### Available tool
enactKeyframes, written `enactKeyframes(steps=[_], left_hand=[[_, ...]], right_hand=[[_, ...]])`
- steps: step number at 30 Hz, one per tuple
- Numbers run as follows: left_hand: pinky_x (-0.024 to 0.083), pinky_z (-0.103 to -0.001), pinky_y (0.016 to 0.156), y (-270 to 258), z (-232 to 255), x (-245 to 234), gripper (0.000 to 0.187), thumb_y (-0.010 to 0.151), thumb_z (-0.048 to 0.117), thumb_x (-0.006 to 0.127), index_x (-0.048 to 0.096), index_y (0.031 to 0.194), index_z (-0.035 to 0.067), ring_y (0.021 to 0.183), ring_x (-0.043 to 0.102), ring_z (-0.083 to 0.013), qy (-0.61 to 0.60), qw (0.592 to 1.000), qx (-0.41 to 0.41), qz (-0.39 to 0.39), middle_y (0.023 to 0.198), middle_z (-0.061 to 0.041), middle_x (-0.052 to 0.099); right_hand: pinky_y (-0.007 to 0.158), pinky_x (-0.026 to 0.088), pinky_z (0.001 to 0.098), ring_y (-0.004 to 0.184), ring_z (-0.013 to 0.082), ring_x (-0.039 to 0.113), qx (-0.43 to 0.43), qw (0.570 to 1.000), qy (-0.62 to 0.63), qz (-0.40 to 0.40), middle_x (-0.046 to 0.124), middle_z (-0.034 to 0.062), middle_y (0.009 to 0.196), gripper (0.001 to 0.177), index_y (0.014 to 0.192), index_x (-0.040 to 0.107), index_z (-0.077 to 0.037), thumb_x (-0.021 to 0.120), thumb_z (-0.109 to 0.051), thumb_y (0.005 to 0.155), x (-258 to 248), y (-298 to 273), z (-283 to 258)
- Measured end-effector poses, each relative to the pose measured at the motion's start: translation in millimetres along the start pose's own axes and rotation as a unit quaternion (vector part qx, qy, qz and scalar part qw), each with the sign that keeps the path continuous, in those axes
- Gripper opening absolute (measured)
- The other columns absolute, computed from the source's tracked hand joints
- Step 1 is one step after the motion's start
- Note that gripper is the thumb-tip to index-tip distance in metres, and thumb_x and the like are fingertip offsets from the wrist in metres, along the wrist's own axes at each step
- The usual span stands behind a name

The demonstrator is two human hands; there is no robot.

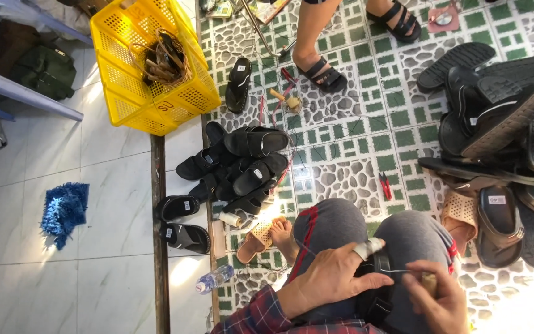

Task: The person sits on the floor and sews a black slip-on shoe using a needle and thread. They pull the thread through the shoe's sole and upper, occasionally adjusting the shoe's position on their lap. The person also picks up and handles other shoes from a pile on the floor.

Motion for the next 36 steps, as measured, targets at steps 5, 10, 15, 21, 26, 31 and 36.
enactKeyframes(steps=[5,10,15,21,26,31,36], left_hand=[[0.048,-0.048,0.076,1.1,-0.6,3.2,0.065,0.087,0.055,0.035,0.045,0.139,0.017,0.098,0.061,-0.0383,-0.021,0.993,-0.057,-0.102,0.115,-0.013,0.062],[0.046,-0.050,0.081,8.1,7.2,2.9,0.085,0.075,0.065,0.033,0.044,0.139,0.010,0.103,0.059,-0.0408,-0.002,0.992,-0.053,-0.116,0.122,-0.019,0.059],[0.046,-0.054,0.079,8.3,7.1,10.1,0.094,0.071,0.069,0.034,0.040,0.142,0.007,0.094,0.060,-0.0466,0.033,0.989,-0.071,-0.127,0.113,-0.025,0.062],[0.048,-0.047,0.085,1.0,8.6,6.8,0.072,0.078,0.048,0.046,0.042,0.140,0.012,0.093,0.062,-0.0434,-0.029,0.987,-0.108,-0.119,0.107,-0.022,0.064],[0.050,-0.034,0.074,-16.1,-6.5,8.8,0.058,0.078,0.043,0.056,0.055,0.130,0.018,0.074,0.067,-0.0266,-0.072,0.993,-0.087,-0.033,0.081,-0.008,0.067],[0.050,-0.027,0.065,-41.6,-8.2,2.8,0.051,0.079,0.032,0.066,0.059,0.126,0.012,0.072,0.064,-0.0164,-0.123,0.990,-0.033,0.060,0.092,-0.009,0.068],[0.057,-0.025,0.056,-70.0,-4.7,-10.0,0.041,0.085,0.022,0.062,0.053,0.124,0.014,0.069,0.066,-0.0199,-0.156,0.983,0.038,0.089,0.098,-0.017,0.068]], right_hand=[[0.031,0.035,0.0182,0.033,0.0107,0.045,-0.053,0.996,0.072,0.016,0.052,0.0051,0.053,0.024,0.105,0.060,0.000,0.063,-0.001,0.081,2.2,1.3,-13.9],[0.036,0.034,0.0177,0.035,0.0103,0.043,-0.083,0.993,0.077,0.017,0.050,0.0050,0.060,0.028,0.110,0.059,0.001,0.060,0.002,0.082,3.5,-0.9,-26.7],[0.036,0.032,0.0191,0.035,0.0127,0.041,-0.069,0.988,0.130,0.041,0.052,0.0079,0.067,0.027,0.110,0.058,0.003,0.059,0.002,0.083,0.1,-3.6,-20.5],[0.036,0.037,0.0175,0.037,0.0103,0.045,-0.127,0.987,0.102,0.017,0.055,0.0063,0.066,0.030,0.114,0.055,0.000,0.058,0.001,0.084,-5.9,-5.4,-19.1],[0.039,0.036,0.0164,0.042,0.0111,0.046,-0.089,0.989,0.073,0.096,0.056,0.0057,0.073,0.031,0.119,0.055,-0.004,0.061,-0.004,0.089,-21.2,-15.4,-10.4],[0.043,0.037,0.0182,0.047,0.0109,0.044,-0.125,0.982,0.031,0.138,0.055,0.0079,0.076,0.028,0.122,0.055,-0.006,0.059,-0.003,0.094,-40.4,-33.9,-6.4],[0.051,0.045,0.0240,0.060,0.0155,0.050,-0.078,0.981,-0.046,0.170,0.056,0.0127,0.091,0.027,0.135,0.053,-0.005,0.055,-0.005,0.108,-88.8,-54.7,27.5]])
Point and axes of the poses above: each hand's wrist, its own y-axis towards the middle knuckle, its own x-axis out of the palm, z = x × y, the point moved 5 cm from there along y, towards the middle knuckle
